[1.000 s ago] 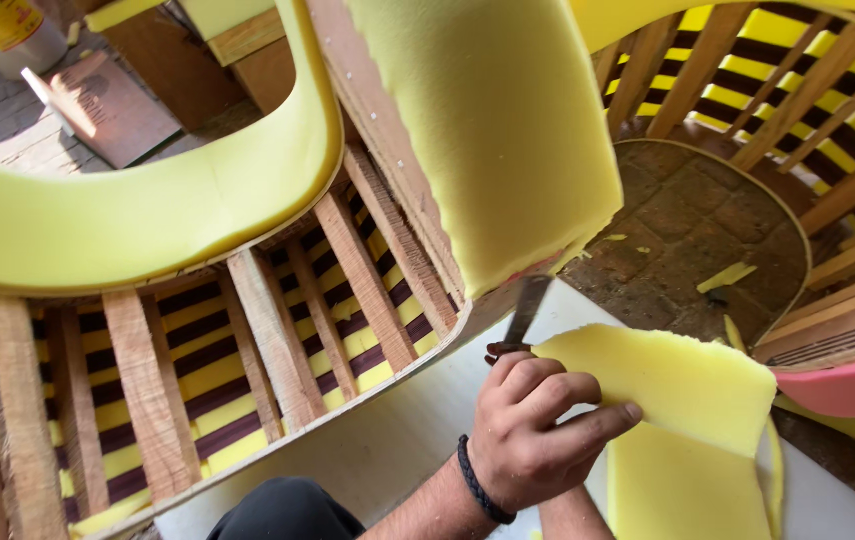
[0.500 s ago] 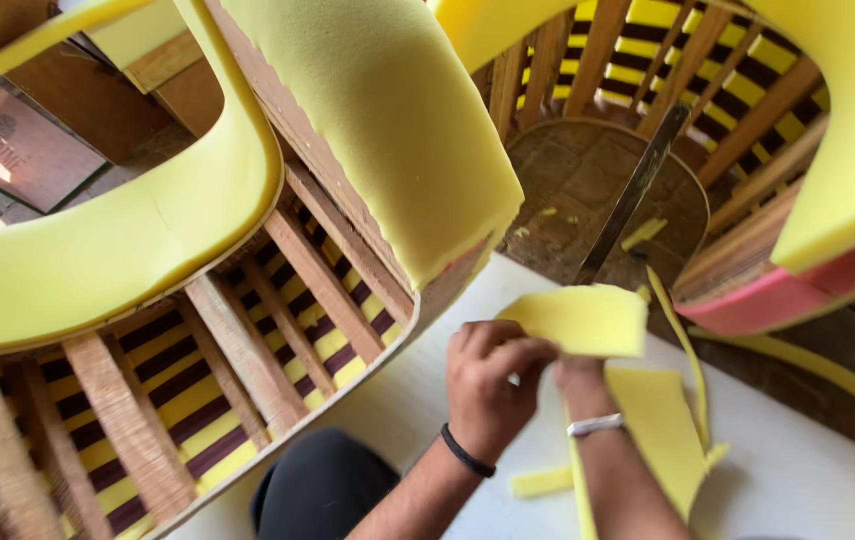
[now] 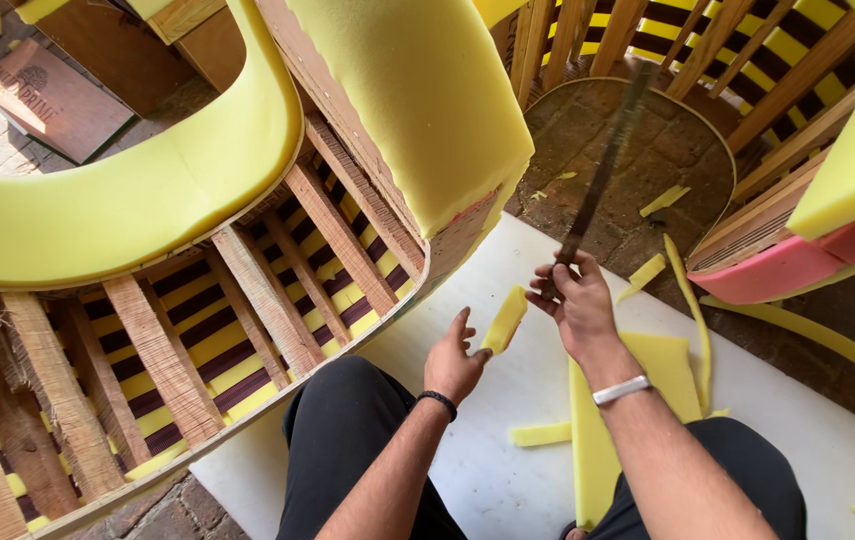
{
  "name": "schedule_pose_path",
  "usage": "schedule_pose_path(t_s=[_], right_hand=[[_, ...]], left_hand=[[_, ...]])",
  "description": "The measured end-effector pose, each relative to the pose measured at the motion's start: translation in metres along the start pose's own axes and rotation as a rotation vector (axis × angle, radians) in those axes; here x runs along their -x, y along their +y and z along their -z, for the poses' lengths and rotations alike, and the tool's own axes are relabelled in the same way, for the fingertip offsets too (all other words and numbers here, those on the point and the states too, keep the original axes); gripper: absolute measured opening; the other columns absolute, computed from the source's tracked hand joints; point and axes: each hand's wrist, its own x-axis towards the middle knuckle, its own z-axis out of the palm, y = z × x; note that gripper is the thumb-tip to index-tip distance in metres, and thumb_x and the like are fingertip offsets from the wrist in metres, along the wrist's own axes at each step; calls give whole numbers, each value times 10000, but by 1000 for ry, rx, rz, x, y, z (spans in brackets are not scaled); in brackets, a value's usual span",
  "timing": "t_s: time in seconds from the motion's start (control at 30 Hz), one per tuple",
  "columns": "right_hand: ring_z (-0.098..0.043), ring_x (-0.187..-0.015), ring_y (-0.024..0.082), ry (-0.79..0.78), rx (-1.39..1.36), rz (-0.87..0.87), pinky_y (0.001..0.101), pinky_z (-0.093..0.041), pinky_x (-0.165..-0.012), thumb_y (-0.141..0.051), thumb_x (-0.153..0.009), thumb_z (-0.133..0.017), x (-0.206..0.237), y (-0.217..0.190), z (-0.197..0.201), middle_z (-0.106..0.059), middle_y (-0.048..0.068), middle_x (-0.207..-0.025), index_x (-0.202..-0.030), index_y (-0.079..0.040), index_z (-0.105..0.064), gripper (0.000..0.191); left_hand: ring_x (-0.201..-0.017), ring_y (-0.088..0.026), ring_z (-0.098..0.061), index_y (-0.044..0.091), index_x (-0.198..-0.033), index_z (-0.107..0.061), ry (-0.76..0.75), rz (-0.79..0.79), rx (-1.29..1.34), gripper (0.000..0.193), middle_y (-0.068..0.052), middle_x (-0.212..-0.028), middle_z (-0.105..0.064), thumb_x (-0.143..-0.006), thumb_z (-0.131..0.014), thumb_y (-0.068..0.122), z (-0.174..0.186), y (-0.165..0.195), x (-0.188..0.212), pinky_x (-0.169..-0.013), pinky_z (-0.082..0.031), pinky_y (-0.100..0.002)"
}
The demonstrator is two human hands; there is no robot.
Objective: The person shapes a yellow foam piece on a wooden chair frame by hand, pressing and smoothing the edges to fit the contours. They use a metal file to trim and refine the foam edges, then inspect the fit by lifting and repositioning the foam on the frame.
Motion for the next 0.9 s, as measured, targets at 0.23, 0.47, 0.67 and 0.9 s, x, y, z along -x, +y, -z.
schedule_pose_path(t_s=[0.23,0.47,0.67,0.9], right_hand=[[-629,-957,148,-104,121,280,315,-516,-833,-50,-1080,-500,-48,-20,-59,-715,116,-1175,-1155,-30,-552,94],[-576,-754,163,-288,138,244,316,-506,-727,-54,-1079,-486,-43,-13,-97,-637,84,-915,-1081,-37,-508,28],[-614,-792,161,-393,79,258,323,-536,-781,-67,-1085,-485,-23,-23,-112,-637,67,-928,-1099,-49,-513,37],[-623,-878,149,-426,50,191,330,-543,-832,-60,-1060,-509,-7,-33,-126,-645,37,-1038,-1185,-40,-542,131]], left_hand=[[-1147,-216,-715,174,-1176,-766,13,-7,-104,286,-34,-1229,-761,-897,-726,219,10,26,19,-943,-575,-357],[-1143,-443,-602,-195,-1325,-449,804,-698,-210,807,-400,-1233,-583,-747,-834,216,83,72,-14,-920,-513,-461],[-718,-363,-716,33,-987,-658,625,-246,-388,214,-180,-836,-730,-974,-736,232,68,89,-53,-600,-549,-464],[-574,-284,-703,38,-1499,-505,539,-165,-460,655,-142,-749,-726,-931,-726,278,79,99,-53,-518,-535,-421]])
